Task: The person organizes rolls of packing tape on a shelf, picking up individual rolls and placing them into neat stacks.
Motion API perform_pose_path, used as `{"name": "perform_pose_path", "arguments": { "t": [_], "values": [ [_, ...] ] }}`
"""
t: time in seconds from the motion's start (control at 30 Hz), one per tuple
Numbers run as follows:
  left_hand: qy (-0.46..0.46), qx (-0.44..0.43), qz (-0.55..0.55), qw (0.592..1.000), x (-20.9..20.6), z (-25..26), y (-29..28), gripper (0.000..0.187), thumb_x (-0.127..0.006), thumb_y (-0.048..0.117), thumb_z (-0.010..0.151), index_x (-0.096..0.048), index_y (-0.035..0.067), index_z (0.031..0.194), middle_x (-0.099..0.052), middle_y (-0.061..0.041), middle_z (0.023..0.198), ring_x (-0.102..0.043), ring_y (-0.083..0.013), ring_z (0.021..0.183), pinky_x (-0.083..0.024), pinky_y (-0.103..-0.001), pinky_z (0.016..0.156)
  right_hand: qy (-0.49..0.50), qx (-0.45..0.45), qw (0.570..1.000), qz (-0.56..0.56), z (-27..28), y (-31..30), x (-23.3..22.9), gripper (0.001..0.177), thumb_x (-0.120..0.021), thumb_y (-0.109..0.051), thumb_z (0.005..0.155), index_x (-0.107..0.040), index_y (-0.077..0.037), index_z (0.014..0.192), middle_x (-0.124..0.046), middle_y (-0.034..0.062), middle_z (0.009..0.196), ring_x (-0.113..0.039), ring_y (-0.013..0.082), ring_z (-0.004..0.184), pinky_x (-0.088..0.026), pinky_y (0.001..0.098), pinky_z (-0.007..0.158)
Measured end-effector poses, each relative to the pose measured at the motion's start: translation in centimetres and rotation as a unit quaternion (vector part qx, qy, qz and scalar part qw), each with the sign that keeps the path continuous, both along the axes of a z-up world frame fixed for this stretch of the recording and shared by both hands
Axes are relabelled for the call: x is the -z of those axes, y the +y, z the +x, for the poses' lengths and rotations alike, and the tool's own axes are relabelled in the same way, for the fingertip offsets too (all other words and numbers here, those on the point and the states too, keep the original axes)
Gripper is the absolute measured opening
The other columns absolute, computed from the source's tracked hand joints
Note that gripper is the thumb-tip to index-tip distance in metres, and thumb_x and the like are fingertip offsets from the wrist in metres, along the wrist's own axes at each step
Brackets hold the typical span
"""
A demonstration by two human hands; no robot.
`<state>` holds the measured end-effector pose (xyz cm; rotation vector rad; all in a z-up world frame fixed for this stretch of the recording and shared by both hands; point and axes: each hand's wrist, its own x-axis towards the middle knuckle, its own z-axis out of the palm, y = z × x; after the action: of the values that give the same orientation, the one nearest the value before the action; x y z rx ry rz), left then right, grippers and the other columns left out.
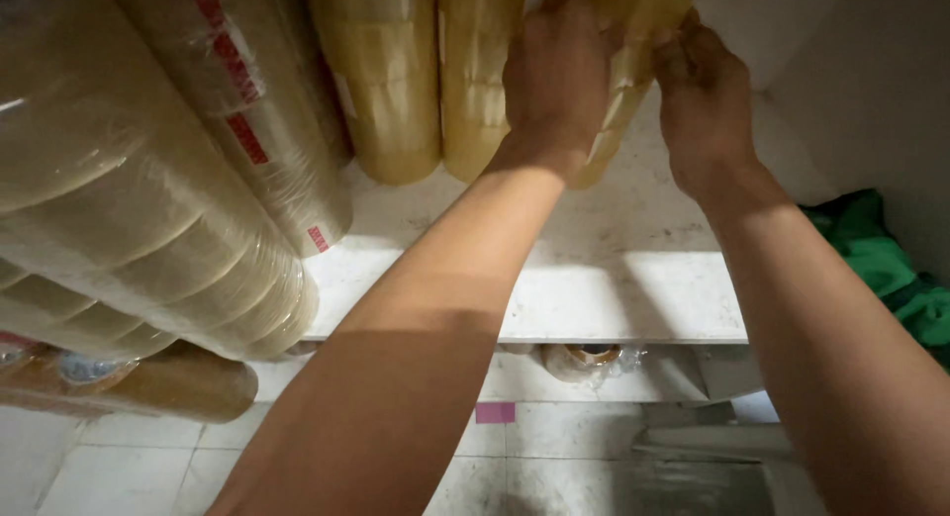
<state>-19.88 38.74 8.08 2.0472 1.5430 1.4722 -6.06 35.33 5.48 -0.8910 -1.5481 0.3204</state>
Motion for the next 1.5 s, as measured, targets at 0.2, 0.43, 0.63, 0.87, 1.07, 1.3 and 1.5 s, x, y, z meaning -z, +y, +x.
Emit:
{"name": "perform_pose_path", "arguments": {
  "t": [0.2, 0.43, 0.63, 0.87, 1.07, 1.3, 1.5],
  "values": [
    [-0.111, 0.061, -0.115, 0.985, -1.7, -1.4, -2.4, 0.025, -0.058, 0.025, 0.080, -0.074, 0.014, 0.097, -0.078, -0.018, 0.106, -0.067, -0.0471, 0.102, -0.050, -0.050, 0.078, -0.046, 0.063, 0.997, -0.027, 0.0, -0.9, -0.7, 0.028, -0.054, -0.024, 0.112, -0.061, -0.002, 0.127, -0.065, 0.0073, 0.117, -0.056, 0.0162, 0.105, -0.049, 0.0320, 0.091],
    [-0.028, 0.096, 0.062, 0.993, 1.2, -3.2, -1.4, 0.030, -0.070, 0.025, 0.080, -0.066, 0.017, 0.109, -0.079, -0.015, 0.096, -0.067, -0.0502, 0.095, -0.049, -0.053, 0.077, -0.071, 0.106, 0.983, -0.130, -1.7, -3.4, -2.9, 0.035, -0.046, -0.039, 0.106, -0.060, -0.019, 0.131, -0.068, -0.0031, 0.120, -0.053, 0.0082, 0.104, -0.042, 0.0238, 0.088],
    [0.003, 0.159, 0.004, 0.987, 1.3, -6.7, -5.3, 0.049, -0.054, 0.026, 0.098, -0.050, 0.020, 0.146, -0.072, -0.027, 0.121, -0.065, -0.0539, 0.103, -0.052, -0.051, 0.082, -0.098, 0.175, 0.947, -0.249, -2.3, -5.2, -3.0, 0.078, -0.045, -0.047, 0.109, -0.010, 0.002, 0.159, -0.022, 0.0218, 0.168, -0.030, 0.0335, 0.154, -0.032, 0.0428, 0.119],
    [0.010, 0.140, -0.039, 0.989, 0.8, -10.1, -10.0, 0.046, -0.051, 0.030, 0.094, -0.064, 0.005, 0.130, -0.072, -0.029, 0.108, -0.067, -0.0467, 0.104, -0.053, -0.053, 0.090, -0.097, 0.142, 0.948, -0.268, -4.3, -11.8, -5.6, 0.062, -0.056, -0.023, 0.106, -0.031, 0.000, 0.158, -0.035, 0.0264, 0.160, -0.038, 0.0395, 0.147, -0.040, 0.0552, 0.113],
    [0.019, 0.151, -0.083, 0.985, -0.5, -12.0, -14.9, 0.038, -0.059, 0.031, 0.097, -0.072, -0.003, 0.109, -0.072, -0.030, 0.099, -0.068, -0.0478, 0.103, -0.050, -0.058, 0.080, -0.094, 0.116, 0.950, -0.273, -6.2, -18.7, -8.4, 0.060, -0.052, -0.012, 0.106, -0.028, 0.012, 0.156, -0.030, 0.0385, 0.158, -0.031, 0.0496, 0.148, -0.032, 0.0634, 0.117],
    [0.040, 0.190, -0.044, 0.980, -1.8, -12.1, -19.1, 0.049, -0.054, 0.028, 0.102, -0.057, 0.002, 0.143, -0.069, -0.030, 0.120, -0.065, -0.0426, 0.118, -0.052, -0.054, 0.099, -0.120, 0.130, 0.949, -0.262, -5.1, -23.1, -9.0, 0.061, -0.055, -0.012, 0.103, -0.032, 0.011, 0.155, -0.035, 0.0352, 0.157, -0.037, 0.0454, 0.146, -0.035, 0.0596, 0.116],
    [-0.011, 0.209, -0.060, 0.976, -2.6, -10.4, -22.2, 0.049, -0.057, 0.029, 0.101, -0.058, 0.003, 0.141, -0.068, -0.027, 0.126, -0.062, -0.0403, 0.124, -0.051, -0.053, 0.103, -0.126, 0.144, 0.946, -0.263, -3.8, -26.7, -8.8, 0.067, -0.061, -0.015, 0.099, -0.034, 0.007, 0.156, -0.040, 0.0303, 0.158, -0.044, 0.0383, 0.144, -0.039, 0.0528, 0.116]
  ]
}}
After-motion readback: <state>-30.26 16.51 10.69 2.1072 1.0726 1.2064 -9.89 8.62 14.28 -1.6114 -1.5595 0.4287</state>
